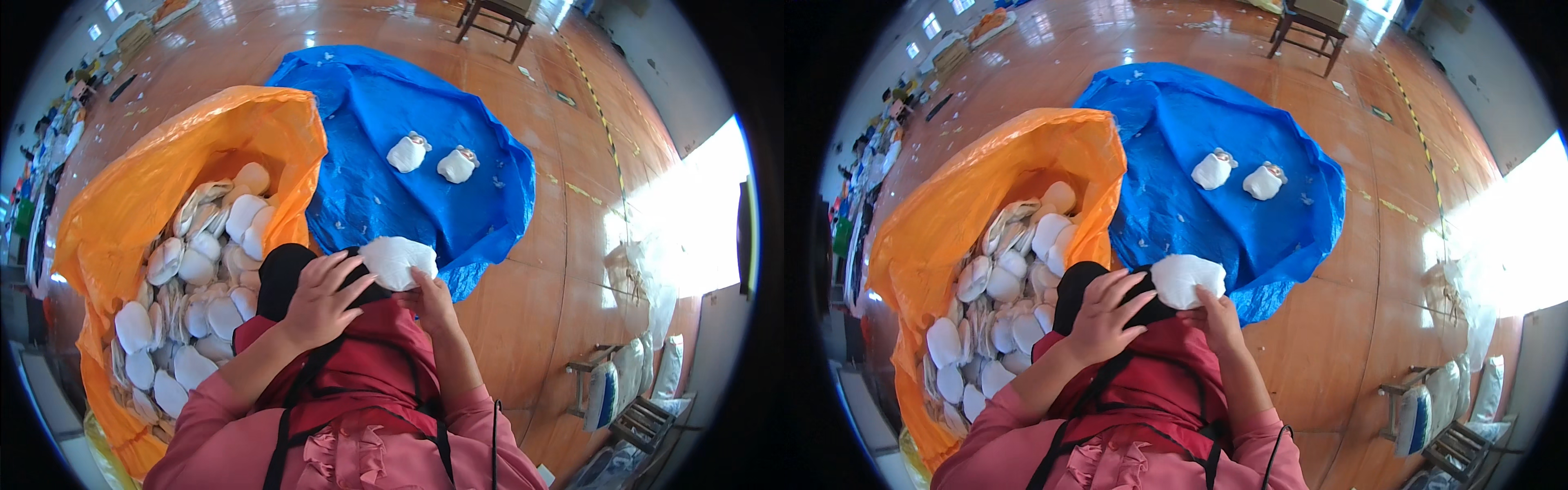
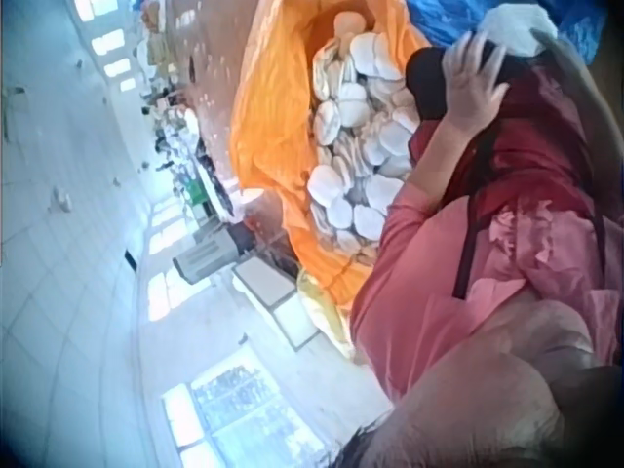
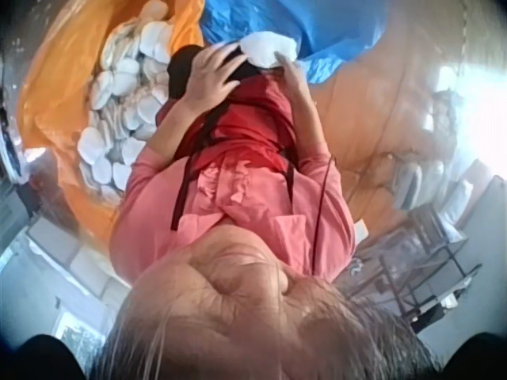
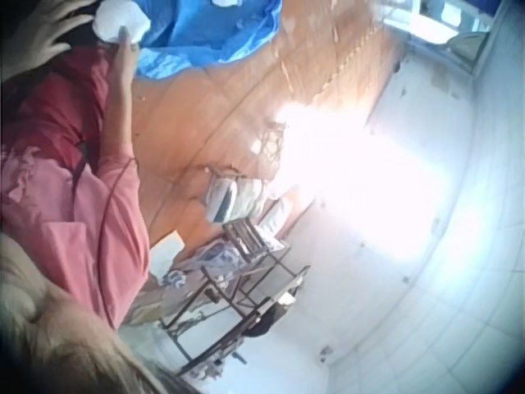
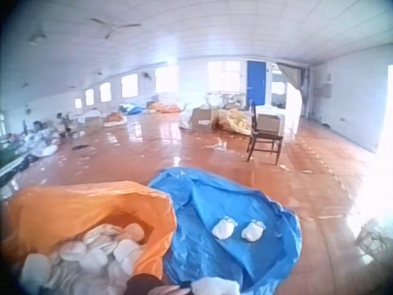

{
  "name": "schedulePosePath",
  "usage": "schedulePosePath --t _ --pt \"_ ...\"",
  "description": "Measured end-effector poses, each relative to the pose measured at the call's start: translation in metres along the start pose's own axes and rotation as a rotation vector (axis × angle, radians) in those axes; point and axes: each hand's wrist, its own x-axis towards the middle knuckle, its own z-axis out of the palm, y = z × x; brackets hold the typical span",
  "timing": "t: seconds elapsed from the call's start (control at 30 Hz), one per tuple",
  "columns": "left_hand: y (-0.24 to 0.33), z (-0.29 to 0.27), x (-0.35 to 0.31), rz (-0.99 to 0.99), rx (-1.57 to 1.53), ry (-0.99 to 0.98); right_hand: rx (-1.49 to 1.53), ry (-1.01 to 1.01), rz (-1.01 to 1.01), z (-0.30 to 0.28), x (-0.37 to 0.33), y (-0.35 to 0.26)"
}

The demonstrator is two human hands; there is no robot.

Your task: The person sits on the floor and repeatedly stuffs white fabric pieces with a soft white filling, then ties them closed. The finished stuffed items are placed on a blue tarp beside the work area.

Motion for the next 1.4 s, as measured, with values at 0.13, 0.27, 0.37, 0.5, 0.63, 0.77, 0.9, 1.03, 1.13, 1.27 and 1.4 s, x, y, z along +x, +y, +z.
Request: schedulePosePath --t 0.13,0.27,0.37,0.5,0.63,0.77,0.9,1.03,1.13,1.27,1.4 --pt "-0.018 0.015 0.012 0.133 0.077 0.149 -0.092 -0.388 -0.102 0.044 -0.042 -0.019" --pt "-0.013 -0.001 0.006 0.045 -0.062 0.216 -0.076 -0.631 -0.151 0.034 -0.046 -0.016" --pt "-0.01 -0.005 -0.003 -0.008 -0.066 0.232 -0.013 -0.601 -0.389 0.03 -0.045 -0.011" --pt "-0.006 -0.009 -0.016 -0.086 -0.103 0.22 -0.035 -0.476 -0.756 0.045 -0.044 -0.019" --pt "-0.002 -0.012 -0.021 -0.14 -0.128 0.197 -0.406 -0.446 -0.899 0.049 -0.039 -0.018" --pt "-0.002 -0.011 -0.024 -0.157 -0.145 0.171 -0.614 -0.418 -0.979 0.05 -0.038 -0.019" --pt "-0.001 -0.011 -0.028 -0.215 -0.217 0.125 -0.761 -0.456 -0.995 0.049 -0.038 -0.023" --pt "0.0 -0.008 -0.03 -0.277 -0.242 0.084 -0.763 -0.461 -0.817 0.042 -0.035 -0.01" --pt "-0.001 -0.005 -0.032 -0.321 -0.257 0.07 -0.682 -0.438 -0.622 0.046 -0.038 -0.005" --pt "-0.005 -0.004 -0.037 -0.332 -0.23 0.004 -0.755 -0.491 -0.589 0.042 -0.035 0.003" --pt "-0.006 -0.001 -0.042 -0.392 -0.24 -0.036 -0.847 -0.513 -0.682 0.044 -0.033 0.007"
